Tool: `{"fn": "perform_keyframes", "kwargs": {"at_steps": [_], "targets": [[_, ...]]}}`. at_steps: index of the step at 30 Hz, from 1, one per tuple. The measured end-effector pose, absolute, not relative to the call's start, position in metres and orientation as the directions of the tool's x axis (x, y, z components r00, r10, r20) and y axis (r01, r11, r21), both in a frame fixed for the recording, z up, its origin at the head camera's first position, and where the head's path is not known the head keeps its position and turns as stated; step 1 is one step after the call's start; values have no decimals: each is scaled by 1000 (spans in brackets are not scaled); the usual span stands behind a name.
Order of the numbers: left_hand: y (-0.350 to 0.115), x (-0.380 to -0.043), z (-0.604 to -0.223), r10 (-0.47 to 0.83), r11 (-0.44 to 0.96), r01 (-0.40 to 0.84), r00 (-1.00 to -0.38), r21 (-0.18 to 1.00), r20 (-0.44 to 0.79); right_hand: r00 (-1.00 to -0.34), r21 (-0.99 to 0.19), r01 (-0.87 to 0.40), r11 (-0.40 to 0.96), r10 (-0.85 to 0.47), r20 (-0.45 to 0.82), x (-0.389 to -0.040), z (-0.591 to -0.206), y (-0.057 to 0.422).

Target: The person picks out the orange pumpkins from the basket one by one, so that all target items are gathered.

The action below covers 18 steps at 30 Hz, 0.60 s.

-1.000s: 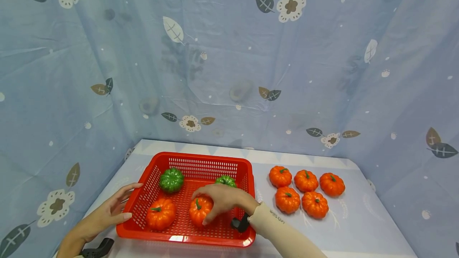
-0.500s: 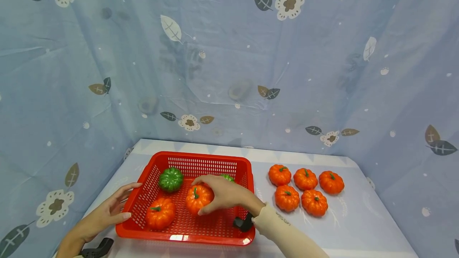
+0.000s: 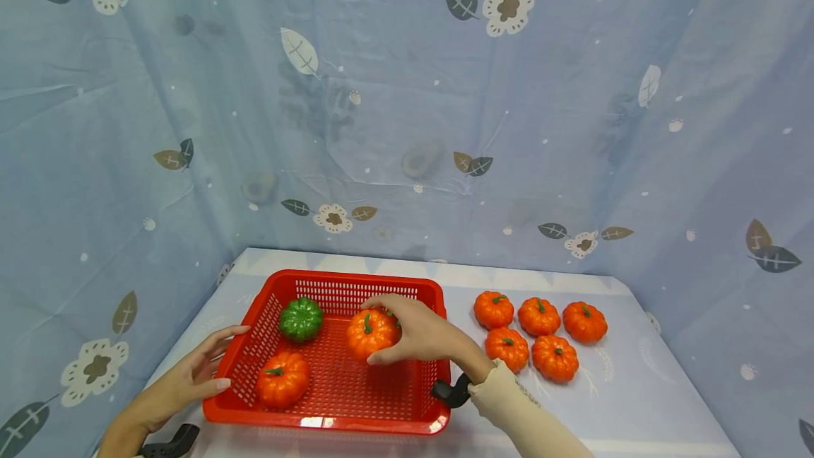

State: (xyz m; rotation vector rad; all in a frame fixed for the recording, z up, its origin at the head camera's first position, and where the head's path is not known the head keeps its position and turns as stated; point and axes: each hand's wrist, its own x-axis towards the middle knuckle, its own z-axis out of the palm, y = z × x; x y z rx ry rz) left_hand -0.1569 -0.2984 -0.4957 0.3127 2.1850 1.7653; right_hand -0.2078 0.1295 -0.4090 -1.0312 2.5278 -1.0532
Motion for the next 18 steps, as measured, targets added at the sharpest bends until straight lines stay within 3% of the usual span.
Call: {"fn": "perform_keyframes", "kwargs": {"at_steps": [18], "targets": [[-298,-156,-495,352,234,-31,-929,972,-115,-789,-734,-484,476,-600,131,-201,-402,159]]}}
